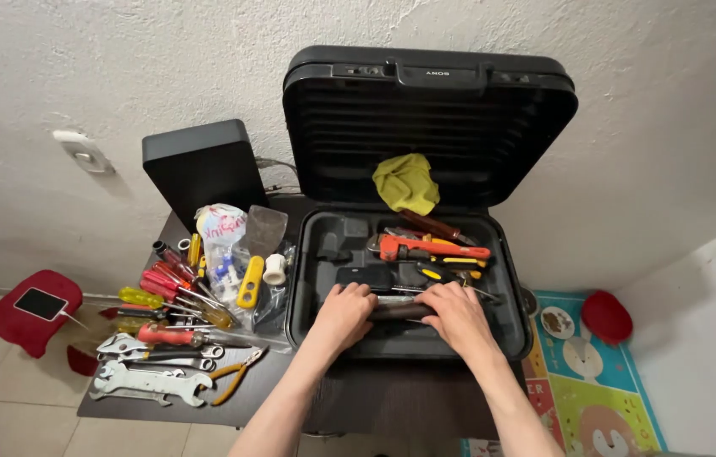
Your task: The person removes tools from a toolbox, places them on a nearby surface, and wipes the interior of the toolbox with a yellow cloth. The person handles pliers, wrenches, screwdrivers, and a tape measure, then cleans the toolbox compartments.
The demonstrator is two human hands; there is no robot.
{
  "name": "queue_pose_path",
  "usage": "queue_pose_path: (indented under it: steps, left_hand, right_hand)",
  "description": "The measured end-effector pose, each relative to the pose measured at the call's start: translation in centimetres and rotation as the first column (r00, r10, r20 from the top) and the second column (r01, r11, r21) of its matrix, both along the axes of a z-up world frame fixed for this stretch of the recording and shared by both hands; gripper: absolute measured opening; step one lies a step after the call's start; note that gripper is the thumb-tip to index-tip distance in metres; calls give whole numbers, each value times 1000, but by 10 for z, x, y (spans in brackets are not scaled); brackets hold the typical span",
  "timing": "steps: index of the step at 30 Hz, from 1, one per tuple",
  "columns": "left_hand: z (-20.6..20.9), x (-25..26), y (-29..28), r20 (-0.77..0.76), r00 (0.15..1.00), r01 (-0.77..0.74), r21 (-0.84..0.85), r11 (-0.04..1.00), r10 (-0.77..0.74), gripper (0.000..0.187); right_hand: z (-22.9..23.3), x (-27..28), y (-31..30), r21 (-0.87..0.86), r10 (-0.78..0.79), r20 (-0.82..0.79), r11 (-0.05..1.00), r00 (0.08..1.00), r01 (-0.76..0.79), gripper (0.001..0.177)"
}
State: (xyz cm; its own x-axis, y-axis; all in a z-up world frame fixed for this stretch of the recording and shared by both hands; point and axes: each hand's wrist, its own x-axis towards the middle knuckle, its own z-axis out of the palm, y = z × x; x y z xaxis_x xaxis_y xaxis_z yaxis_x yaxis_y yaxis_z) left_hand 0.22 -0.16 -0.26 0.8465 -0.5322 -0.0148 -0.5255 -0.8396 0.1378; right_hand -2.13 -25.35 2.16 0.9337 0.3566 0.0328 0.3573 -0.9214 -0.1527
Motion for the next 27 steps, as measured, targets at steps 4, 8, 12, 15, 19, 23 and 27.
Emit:
queue_pose_path:
  steps: [4,8,12,15,19,23,27]
  left_hand:
    - [-1,-3,2,48,999,31,-128,991,-25,41]
    - [10,-12,1,50,996,89,-267,959,-78,37]
    - [19,-18,-3,168,984,99,-189,977,-67,36]
    - [19,-22,-3,331,939,153,-165,974,-91,36]
    - [31,-26,9,296,951,156,-222,963,-86,32]
    - [33,-26,24,237,969,146,-315,938,-71,28]
    - [39,-35,36,242,968,151,-337,929,-69,29]
  right_hand:
    - [-7,-5,-5,-49,29,33,998,999,-27,35]
    - [-10,-13,-8,-55,44,70,998,997,-41,37]
    - [-2,-18,-10,-25,44,75,999,996,-42,36]
    - [5,-23,-9,-6,32,66,999,997,-31,36]
    - [33,-28,3,14,112,122,993,986,-115,32]
    - [50,-28,15,-33,164,165,986,972,-161,30]
    - [73,-25,31,-83,132,33,988,991,-129,28]
